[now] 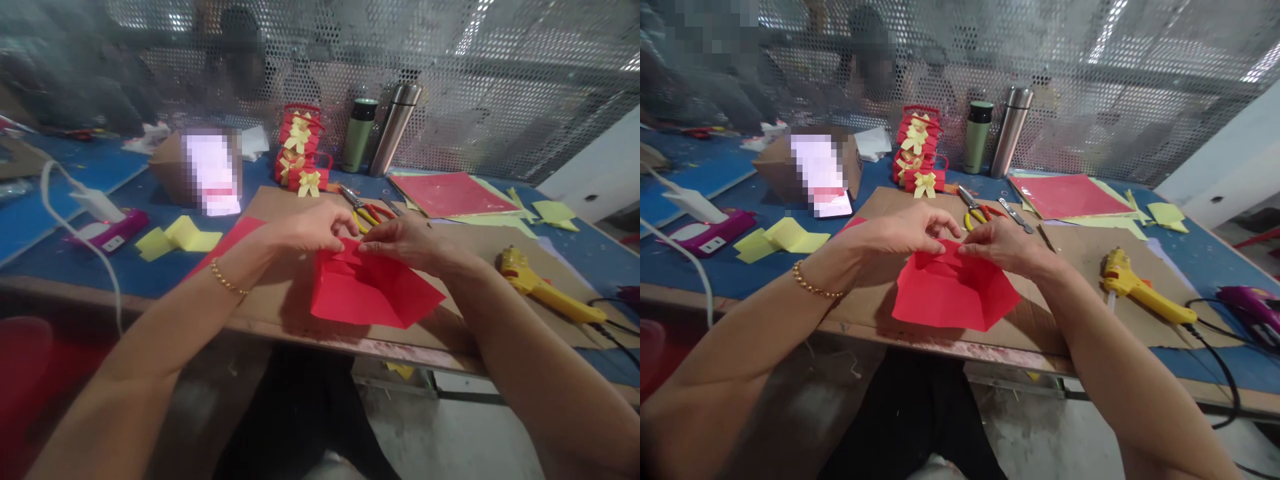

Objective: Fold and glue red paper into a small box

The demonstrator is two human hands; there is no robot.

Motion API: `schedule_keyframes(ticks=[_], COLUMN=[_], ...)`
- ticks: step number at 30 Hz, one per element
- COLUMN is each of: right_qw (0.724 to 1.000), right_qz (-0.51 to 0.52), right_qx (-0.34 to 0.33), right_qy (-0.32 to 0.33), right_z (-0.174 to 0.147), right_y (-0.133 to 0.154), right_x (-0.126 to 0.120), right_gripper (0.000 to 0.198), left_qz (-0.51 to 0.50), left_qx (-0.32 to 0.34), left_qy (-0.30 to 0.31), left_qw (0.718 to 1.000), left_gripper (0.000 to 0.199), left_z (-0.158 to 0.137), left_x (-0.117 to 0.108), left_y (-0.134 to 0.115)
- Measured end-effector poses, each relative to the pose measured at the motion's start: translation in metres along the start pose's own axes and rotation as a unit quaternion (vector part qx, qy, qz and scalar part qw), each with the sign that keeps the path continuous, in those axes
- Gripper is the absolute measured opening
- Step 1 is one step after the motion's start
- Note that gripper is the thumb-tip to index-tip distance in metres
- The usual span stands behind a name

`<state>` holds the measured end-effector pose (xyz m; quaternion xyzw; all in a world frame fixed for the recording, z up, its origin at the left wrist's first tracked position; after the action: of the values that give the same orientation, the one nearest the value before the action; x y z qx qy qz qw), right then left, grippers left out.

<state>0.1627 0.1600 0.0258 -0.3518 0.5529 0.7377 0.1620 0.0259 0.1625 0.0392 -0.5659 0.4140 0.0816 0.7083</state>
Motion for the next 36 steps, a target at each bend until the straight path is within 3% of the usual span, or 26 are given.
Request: schedule_keyframes(ticks=[9,16,25,32,36], right_qw=[1.0,0.998,0.999,1.0,0.999], right_qz=[-0.016,-0.052,-0.033,-0.019,-0.037], right_qx=[-0.012,-0.01,0.007,0.014,0.014], right_qy=[0.003,-0.019,-0.01,-0.006,-0.004], right_z=[0.003,0.002,0.002,0.001,0.0], right_y=[-0.004,-0.002,-0.004,-0.004,-0.002], right_x=[0.002,0.0,0.002,0.003,0.004], right_gripper=[0.029,0.022,0.016,0.016,0.014], left_qz=[0.033,-0.002,-0.019,-0.005,-0.011], left_qx=[0.01,0.015,-0.007,0.016,0.017], left_qy=[0.013,0.031,0.053,0.044,0.066], left_qw=[0.999,0.999,0.998,0.999,0.998], left_gripper=[0.043,0.038,0.034,0.037,0.015], left_z=[0.001,0.001,-0.004,-0.001,-0.001], left_x=[0.002,0.007,0.01,0.009,0.013], left_y=[-0.006,-0.002,-0.006,-0.004,-0.003])
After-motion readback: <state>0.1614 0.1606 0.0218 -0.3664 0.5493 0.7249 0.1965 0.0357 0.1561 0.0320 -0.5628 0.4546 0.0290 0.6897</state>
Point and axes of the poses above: each hand's wrist, its own z-axis towards the middle knuckle, its own x-axis out of the palm, y = z × x, the point moved 8 cm from there along z, towards the middle knuckle, and after that the axes turned 10 degrees about -y, right-handed, at the moved point
